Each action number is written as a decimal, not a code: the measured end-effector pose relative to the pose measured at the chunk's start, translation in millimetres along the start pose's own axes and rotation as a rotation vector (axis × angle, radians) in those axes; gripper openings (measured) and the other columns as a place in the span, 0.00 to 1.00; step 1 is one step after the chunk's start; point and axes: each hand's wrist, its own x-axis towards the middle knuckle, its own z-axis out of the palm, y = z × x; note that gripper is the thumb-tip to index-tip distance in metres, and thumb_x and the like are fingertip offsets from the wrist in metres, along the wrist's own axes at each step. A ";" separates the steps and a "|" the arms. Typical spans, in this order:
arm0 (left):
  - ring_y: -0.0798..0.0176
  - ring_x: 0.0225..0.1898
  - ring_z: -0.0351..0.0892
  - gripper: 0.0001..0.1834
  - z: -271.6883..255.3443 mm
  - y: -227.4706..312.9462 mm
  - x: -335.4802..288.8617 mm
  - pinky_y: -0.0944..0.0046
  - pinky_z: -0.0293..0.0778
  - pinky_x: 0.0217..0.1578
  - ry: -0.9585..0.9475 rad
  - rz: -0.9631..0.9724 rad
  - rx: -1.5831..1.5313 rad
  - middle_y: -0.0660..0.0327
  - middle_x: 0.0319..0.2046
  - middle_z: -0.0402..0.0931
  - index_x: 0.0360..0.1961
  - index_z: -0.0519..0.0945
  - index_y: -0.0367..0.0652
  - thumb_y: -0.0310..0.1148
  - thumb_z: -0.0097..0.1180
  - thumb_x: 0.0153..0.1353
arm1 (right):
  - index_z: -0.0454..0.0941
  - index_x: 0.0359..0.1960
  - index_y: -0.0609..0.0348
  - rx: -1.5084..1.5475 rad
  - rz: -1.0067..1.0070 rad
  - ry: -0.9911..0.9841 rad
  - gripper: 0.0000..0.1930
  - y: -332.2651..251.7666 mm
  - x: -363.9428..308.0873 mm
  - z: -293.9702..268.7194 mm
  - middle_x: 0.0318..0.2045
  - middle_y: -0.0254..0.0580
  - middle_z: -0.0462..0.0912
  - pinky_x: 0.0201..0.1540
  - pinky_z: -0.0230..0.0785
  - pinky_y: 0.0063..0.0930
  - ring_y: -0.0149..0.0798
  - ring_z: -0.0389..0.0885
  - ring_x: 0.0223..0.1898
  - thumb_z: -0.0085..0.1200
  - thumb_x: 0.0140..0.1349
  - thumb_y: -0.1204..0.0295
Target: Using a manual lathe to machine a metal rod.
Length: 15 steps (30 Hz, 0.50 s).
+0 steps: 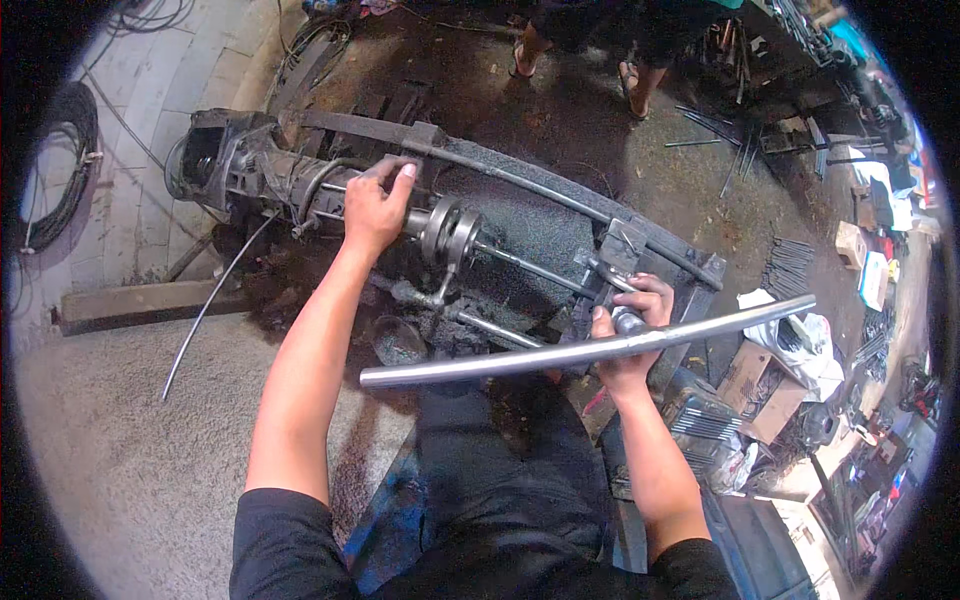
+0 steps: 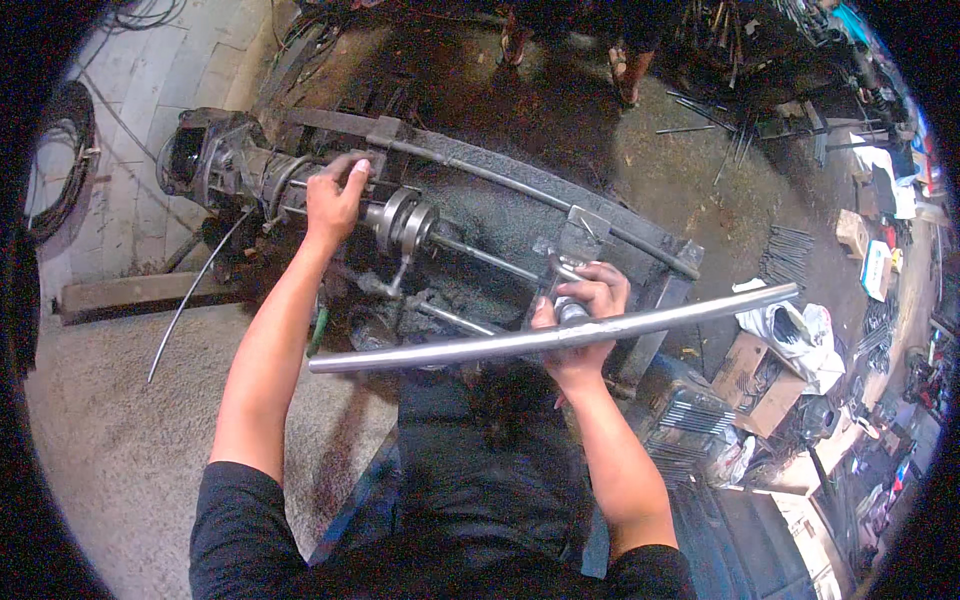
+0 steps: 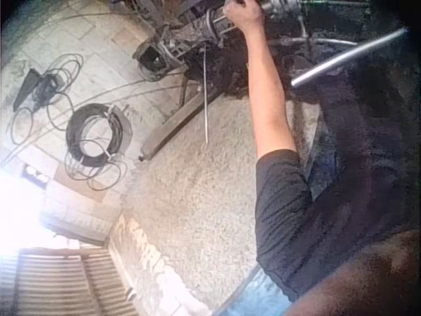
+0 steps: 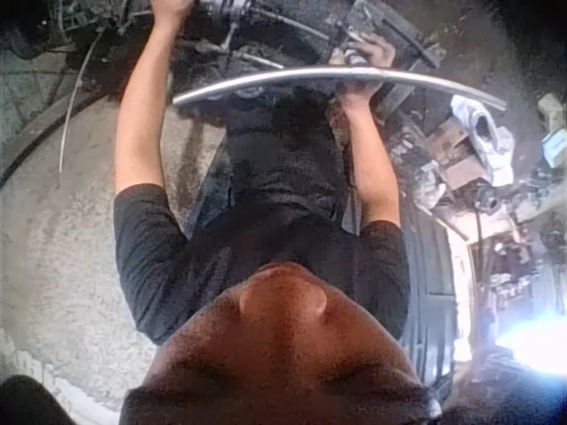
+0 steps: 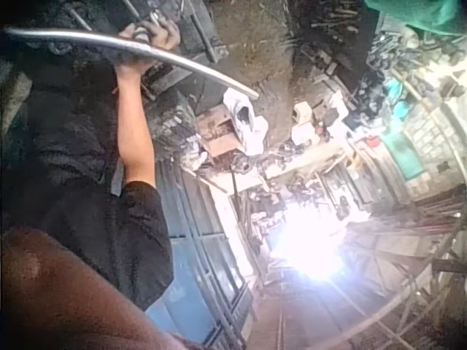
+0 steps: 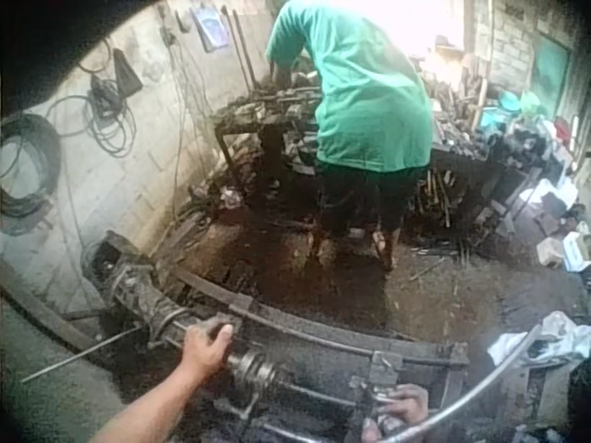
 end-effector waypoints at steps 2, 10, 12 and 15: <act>0.43 0.38 0.82 0.16 1.0 -1.1 0.4 0.54 0.74 0.38 -0.009 -0.022 -0.003 0.46 0.32 0.81 0.39 0.82 0.41 0.43 0.53 0.62 | 0.72 0.30 0.54 -0.015 -0.006 -0.009 0.14 -2.8 1.8 -1.3 0.40 0.48 0.73 0.52 0.65 0.48 0.52 0.72 0.49 0.64 0.41 0.71; 0.42 0.39 0.81 0.17 1.1 -4.3 -0.7 0.52 0.74 0.40 -0.010 -0.012 -0.003 0.46 0.34 0.81 0.39 0.83 0.40 0.43 0.52 0.61 | 0.69 0.51 0.61 0.047 0.177 0.027 0.33 1.8 -5.0 0.2 0.52 0.46 0.70 0.61 0.58 0.39 0.44 0.70 0.55 0.65 0.41 0.65; 0.42 0.39 0.81 0.17 3.1 -1.2 -2.4 0.52 0.75 0.41 0.014 0.003 0.020 0.46 0.34 0.81 0.39 0.83 0.40 0.42 0.52 0.61 | 0.68 0.51 0.58 0.054 0.211 0.003 0.35 5.2 -4.1 -2.2 0.58 0.50 0.67 0.64 0.56 0.41 0.47 0.66 0.59 0.69 0.39 0.62; 0.42 0.39 0.81 0.16 2.3 -1.5 0.1 0.51 0.75 0.41 0.033 0.004 0.009 0.46 0.35 0.81 0.39 0.83 0.41 0.41 0.52 0.61 | 0.69 0.48 0.58 0.180 0.250 0.006 0.34 8.4 -4.9 0.1 0.59 0.52 0.67 0.64 0.56 0.44 0.50 0.66 0.61 0.70 0.40 0.59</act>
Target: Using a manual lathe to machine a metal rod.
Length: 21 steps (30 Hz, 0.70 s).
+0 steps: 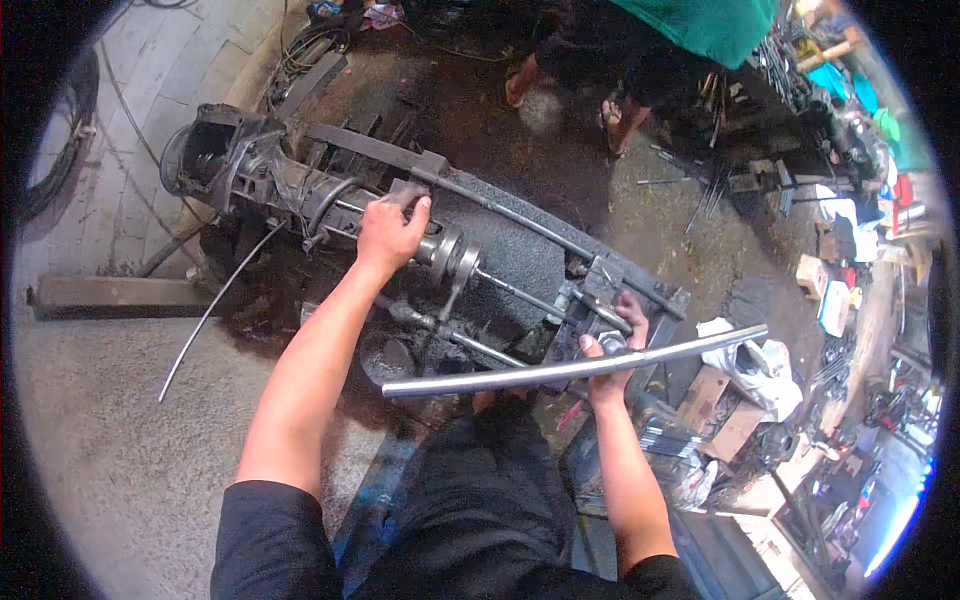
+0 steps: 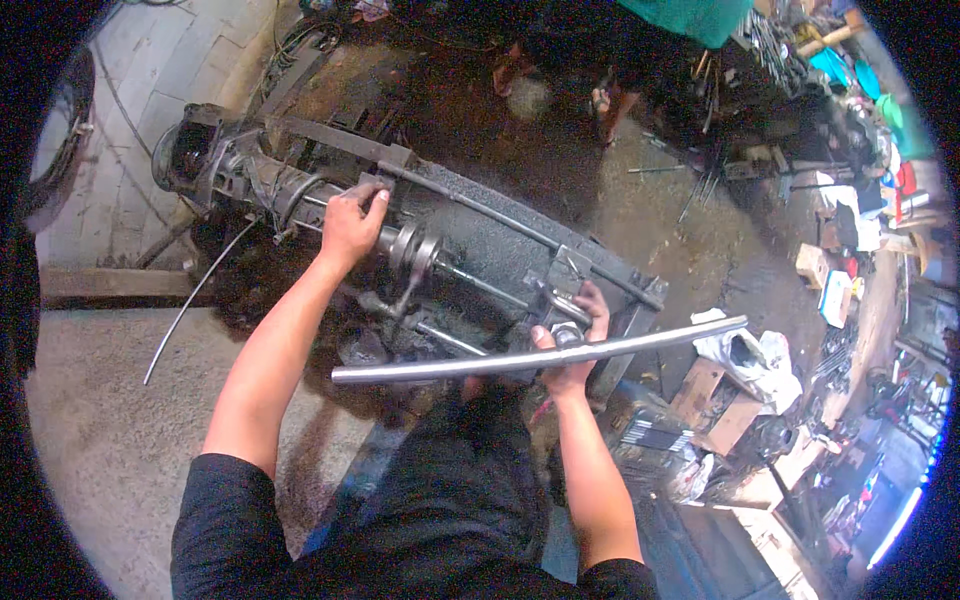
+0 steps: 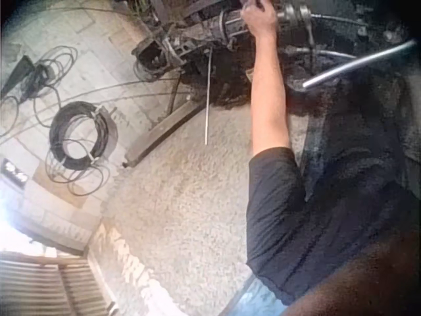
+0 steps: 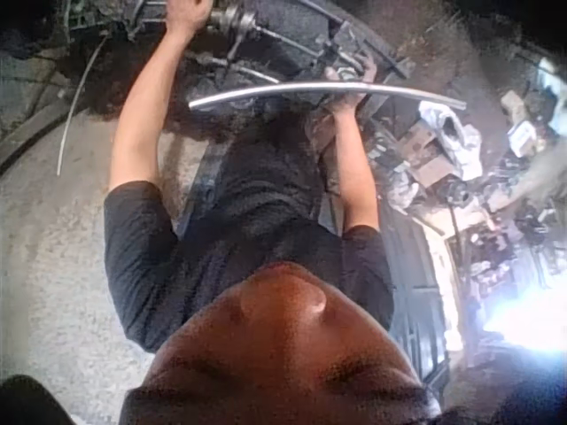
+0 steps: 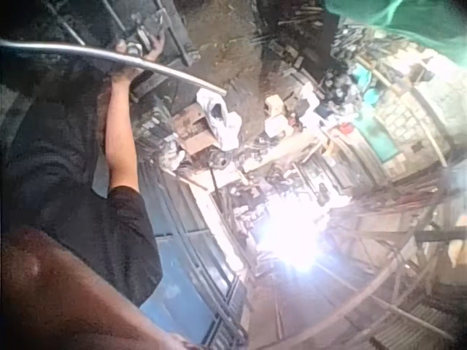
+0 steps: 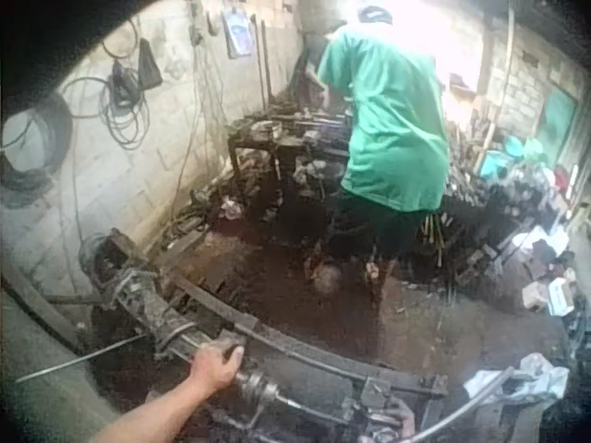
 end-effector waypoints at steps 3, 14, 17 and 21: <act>0.43 0.39 0.81 0.15 -1.7 1.7 -1.9 0.52 0.75 0.41 -0.040 -0.101 -0.051 0.46 0.35 0.81 0.39 0.82 0.42 0.41 0.53 0.60 | 0.72 0.44 0.59 -0.086 -0.057 -0.097 0.33 6.2 5.8 -7.0 0.54 0.52 0.72 0.60 0.62 0.45 0.50 0.70 0.57 0.71 0.39 0.53; 0.44 0.40 0.81 0.14 -3.6 -5.5 -1.9 0.54 0.75 0.44 0.008 0.058 -0.013 0.46 0.36 0.82 0.38 0.82 0.37 0.37 0.54 0.58 | 0.71 0.41 0.61 0.030 -0.162 -0.106 0.33 29.4 5.2 -15.5 0.41 0.48 0.72 0.60 0.58 0.50 0.49 0.70 0.52 0.68 0.39 0.51; 0.47 0.43 0.82 0.13 -12.8 5.5 2.5 0.57 0.75 0.45 -0.044 -0.054 -0.063 0.47 0.38 0.82 0.39 0.83 0.38 0.35 0.55 0.57 | 0.69 0.42 0.60 0.025 -0.121 -0.121 0.34 22.3 6.5 -13.9 0.41 0.47 0.71 0.60 0.58 0.50 0.49 0.69 0.52 0.69 0.39 0.50; 0.46 0.42 0.82 0.13 -5.4 2.5 -0.5 0.57 0.75 0.44 -0.039 -0.061 -0.031 0.47 0.37 0.82 0.38 0.83 0.38 0.35 0.56 0.57 | 0.69 0.42 0.61 0.046 -0.192 -0.106 0.35 36.6 6.6 -16.7 0.40 0.47 0.71 0.59 0.59 0.50 0.48 0.70 0.49 0.69 0.40 0.48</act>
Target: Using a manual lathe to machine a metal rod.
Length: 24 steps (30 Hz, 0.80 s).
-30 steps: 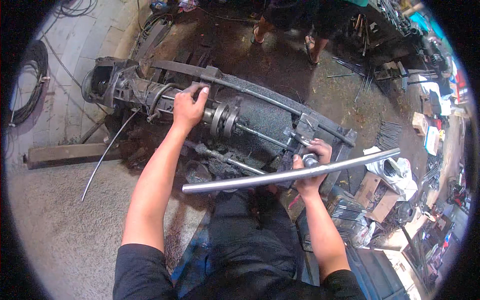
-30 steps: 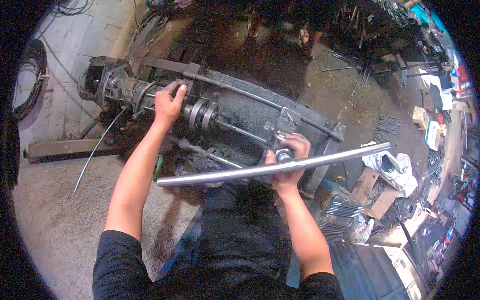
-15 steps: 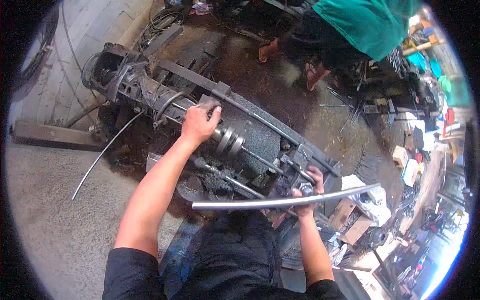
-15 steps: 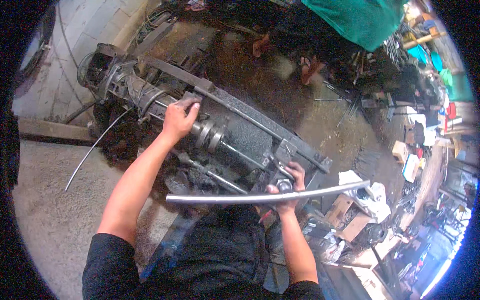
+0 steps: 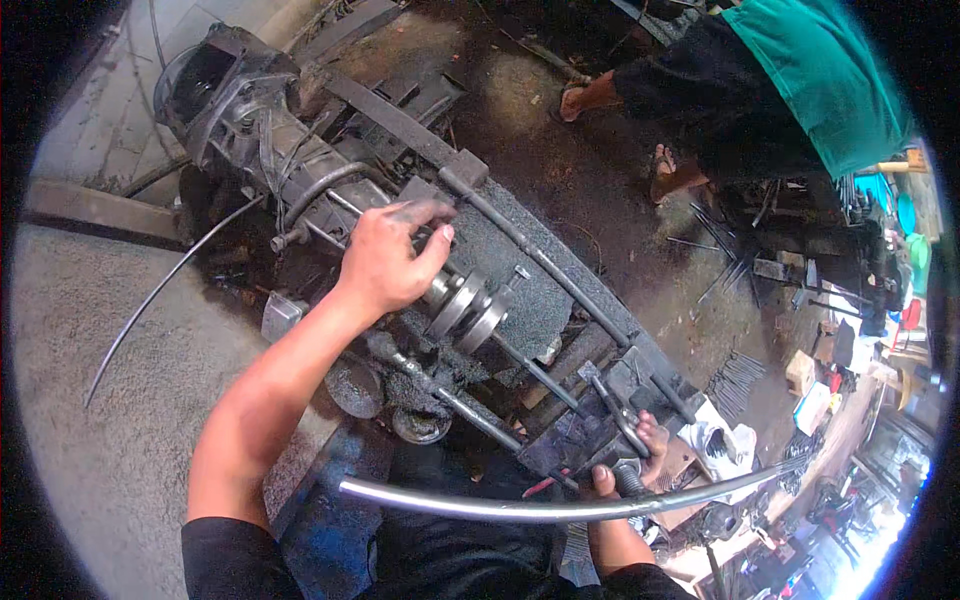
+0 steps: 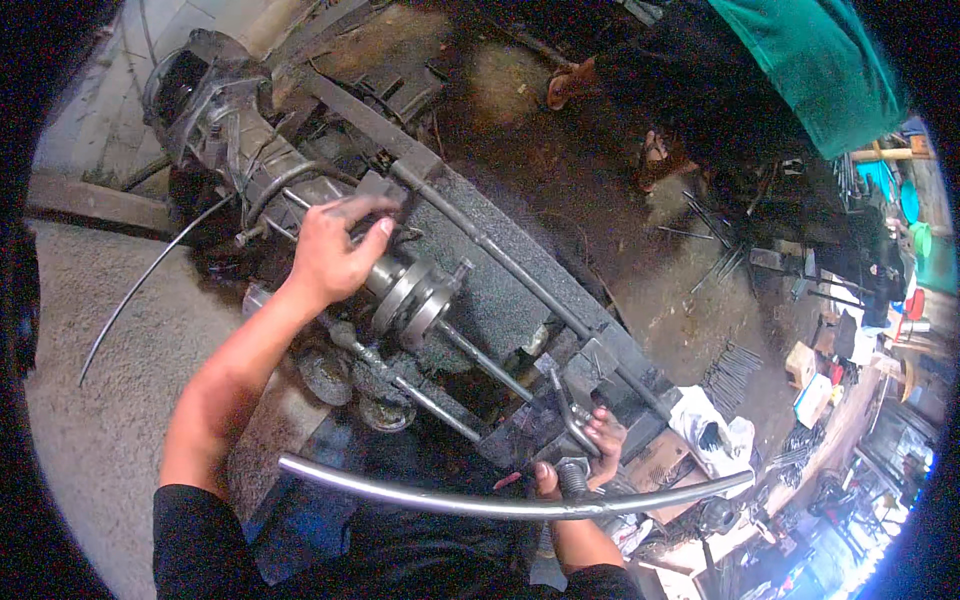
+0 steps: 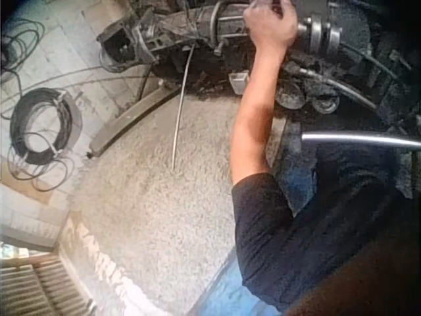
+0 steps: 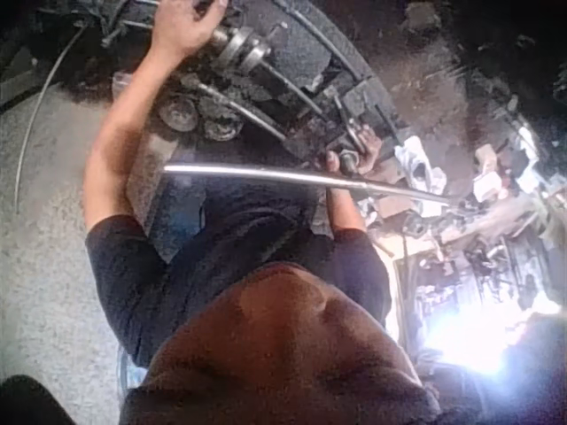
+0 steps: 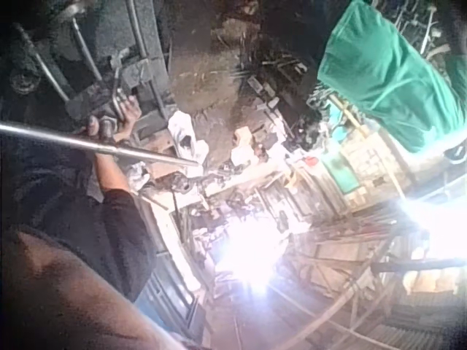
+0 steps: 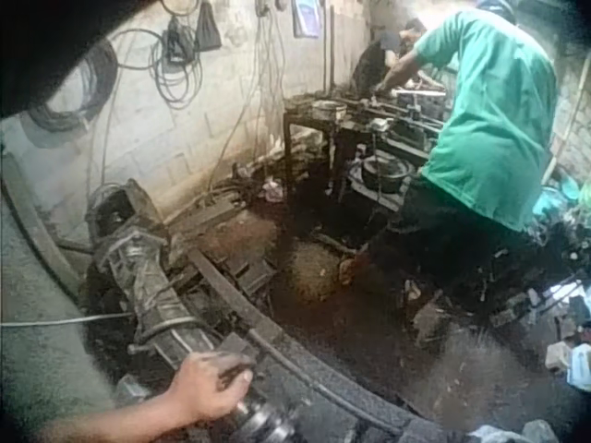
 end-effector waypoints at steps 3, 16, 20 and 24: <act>0.44 0.39 0.81 0.13 0.1 -0.8 -0.6 0.54 0.75 0.42 0.028 0.032 0.003 0.47 0.34 0.81 0.37 0.82 0.38 0.35 0.54 0.57 | 0.69 0.44 0.58 0.001 -0.026 -0.041 0.36 1.9 -0.8 -0.7 0.43 0.44 0.70 0.64 0.52 0.49 0.49 0.68 0.54 0.70 0.38 0.50; 0.47 0.41 0.82 0.13 -2.2 3.0 0.5 0.58 0.75 0.42 0.020 0.011 0.042 0.49 0.36 0.82 0.38 0.83 0.38 0.34 0.55 0.57 | 0.69 0.44 0.60 -0.041 -0.109 -0.071 0.35 -10.3 7.5 3.8 0.40 0.48 0.72 0.58 0.60 0.52 0.48 0.70 0.49 0.69 0.41 0.48; 0.47 0.41 0.82 0.12 -0.5 3.2 1.2 0.58 0.75 0.42 0.021 -0.006 0.043 0.49 0.36 0.82 0.38 0.83 0.38 0.34 0.55 0.56 | 0.71 0.41 0.60 -0.105 0.015 -0.114 0.33 -16.9 13.4 -0.6 0.40 0.46 0.72 0.58 0.60 0.50 0.50 0.70 0.50 0.69 0.38 0.50; 0.46 0.40 0.82 0.13 3.8 1.0 -0.6 0.57 0.75 0.42 0.028 0.026 0.062 0.48 0.36 0.82 0.38 0.82 0.38 0.35 0.55 0.56 | 0.72 0.38 0.60 -0.033 -0.005 -0.018 0.33 -14.6 6.8 5.1 0.40 0.45 0.72 0.58 0.60 0.48 0.50 0.70 0.50 0.70 0.36 0.50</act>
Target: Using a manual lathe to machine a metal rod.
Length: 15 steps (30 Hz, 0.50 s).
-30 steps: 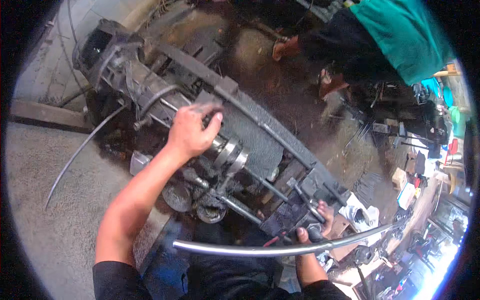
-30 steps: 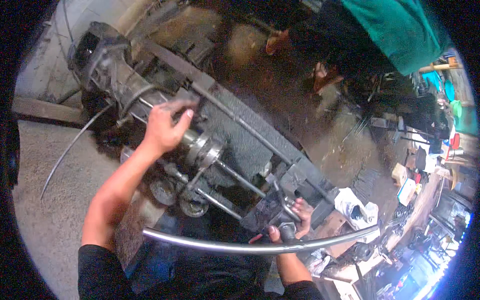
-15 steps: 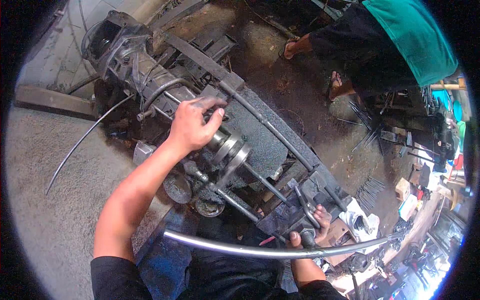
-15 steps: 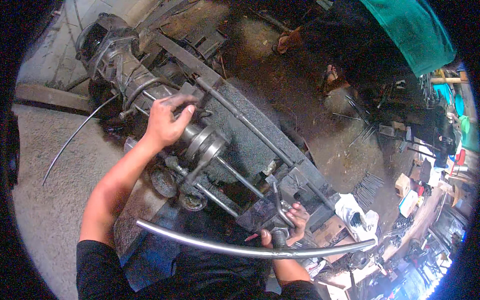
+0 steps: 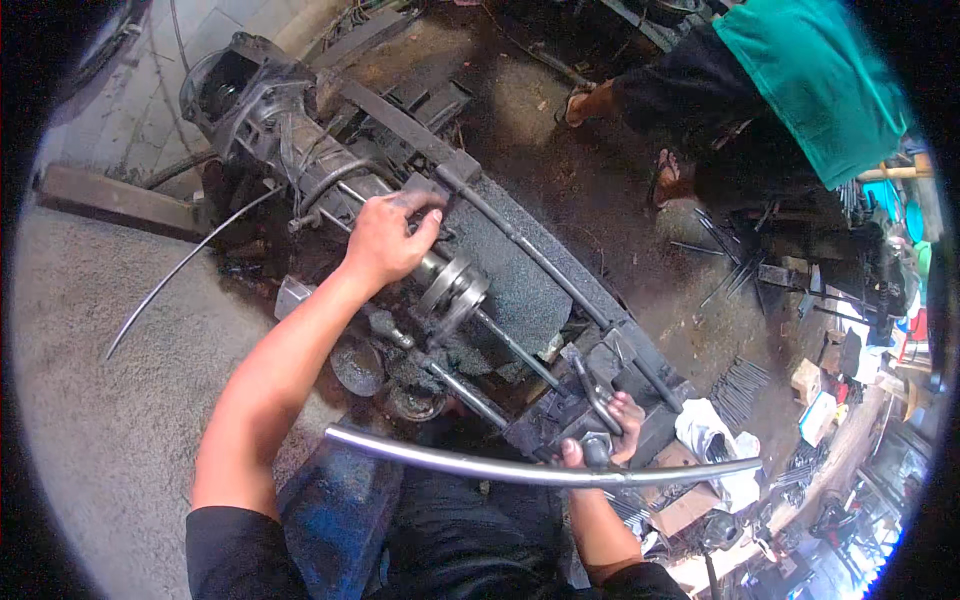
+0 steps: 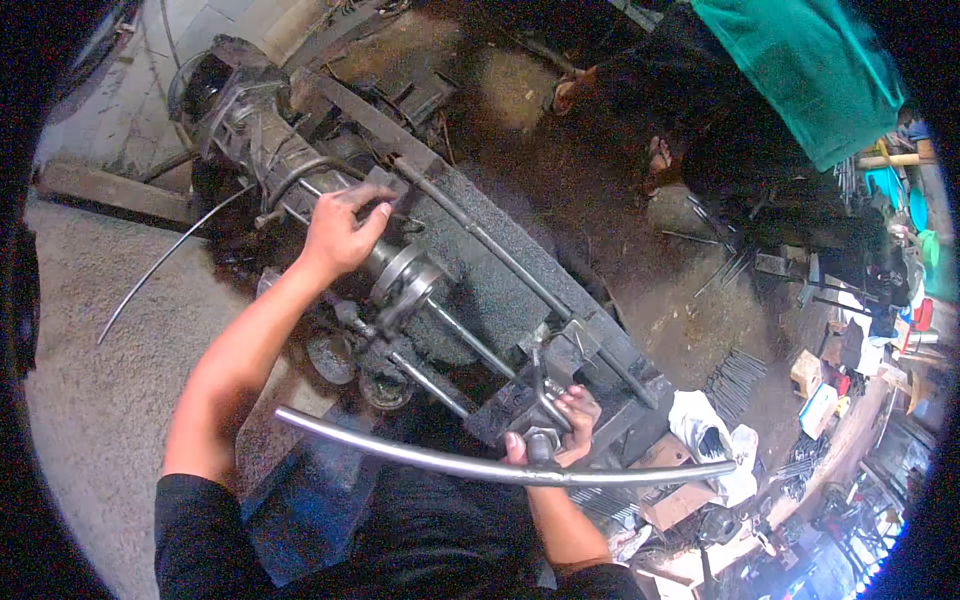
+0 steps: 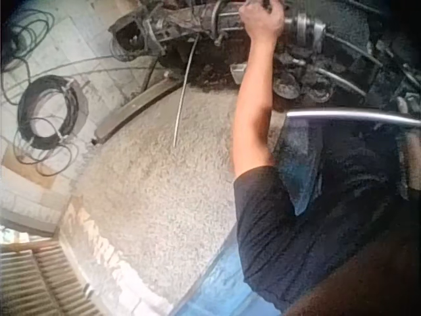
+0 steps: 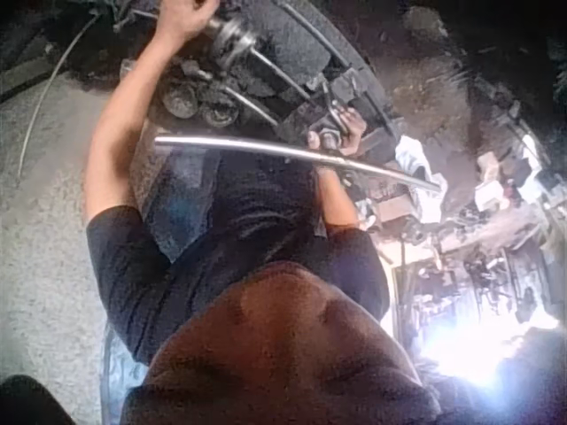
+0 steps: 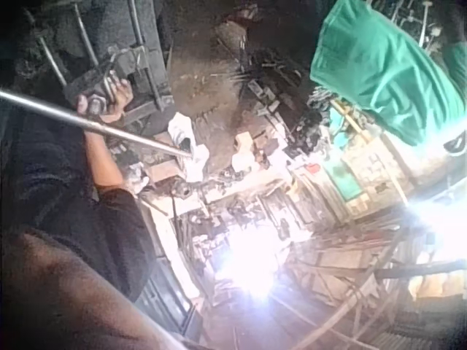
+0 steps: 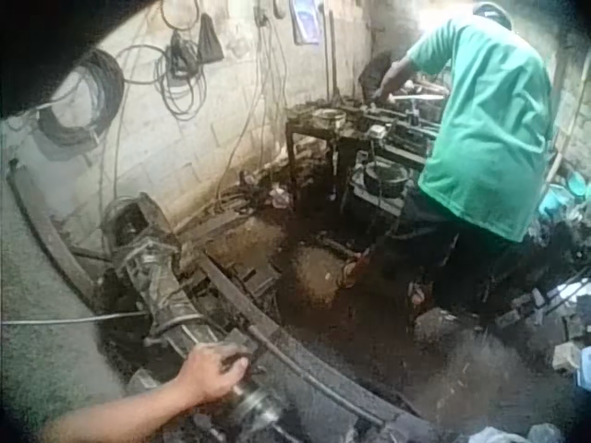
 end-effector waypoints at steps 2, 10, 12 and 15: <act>0.45 0.41 0.81 0.14 -0.9 0.0 -0.7 0.56 0.74 0.43 -0.011 -0.008 0.047 0.48 0.36 0.82 0.38 0.82 0.39 0.36 0.55 0.57 | 0.72 0.38 0.60 -0.015 0.008 0.003 0.32 -0.9 -0.3 1.3 0.40 0.45 0.73 0.59 0.60 0.48 0.50 0.71 0.51 0.70 0.37 0.50; 0.44 0.39 0.80 0.15 -0.8 -4.7 1.4 0.51 0.74 0.41 -0.030 -0.012 0.066 0.47 0.35 0.81 0.39 0.83 0.42 0.40 0.54 0.57 | 0.72 0.41 0.61 -0.088 -0.027 -0.029 0.30 -11.5 5.3 5.8 0.42 0.47 0.75 0.58 0.63 0.46 0.49 0.74 0.51 0.68 0.44 0.52; 0.44 0.40 0.80 0.15 -0.8 -3.4 0.6 0.51 0.74 0.43 0.012 0.030 0.040 0.47 0.36 0.81 0.39 0.83 0.42 0.41 0.54 0.57 | 0.72 0.41 0.62 -0.104 0.020 -0.041 0.30 -17.9 6.5 2.9 0.43 0.48 0.75 0.58 0.63 0.45 0.49 0.73 0.51 0.68 0.42 0.53; 0.43 0.41 0.80 0.18 -3.3 -8.4 1.9 0.49 0.75 0.45 -0.008 0.028 0.047 0.47 0.37 0.81 0.40 0.82 0.43 0.44 0.52 0.57 | 0.71 0.51 0.62 -0.338 0.025 -0.193 0.27 -45.3 10.1 -5.2 0.50 0.53 0.74 0.60 0.61 0.41 0.51 0.72 0.55 0.63 0.52 0.62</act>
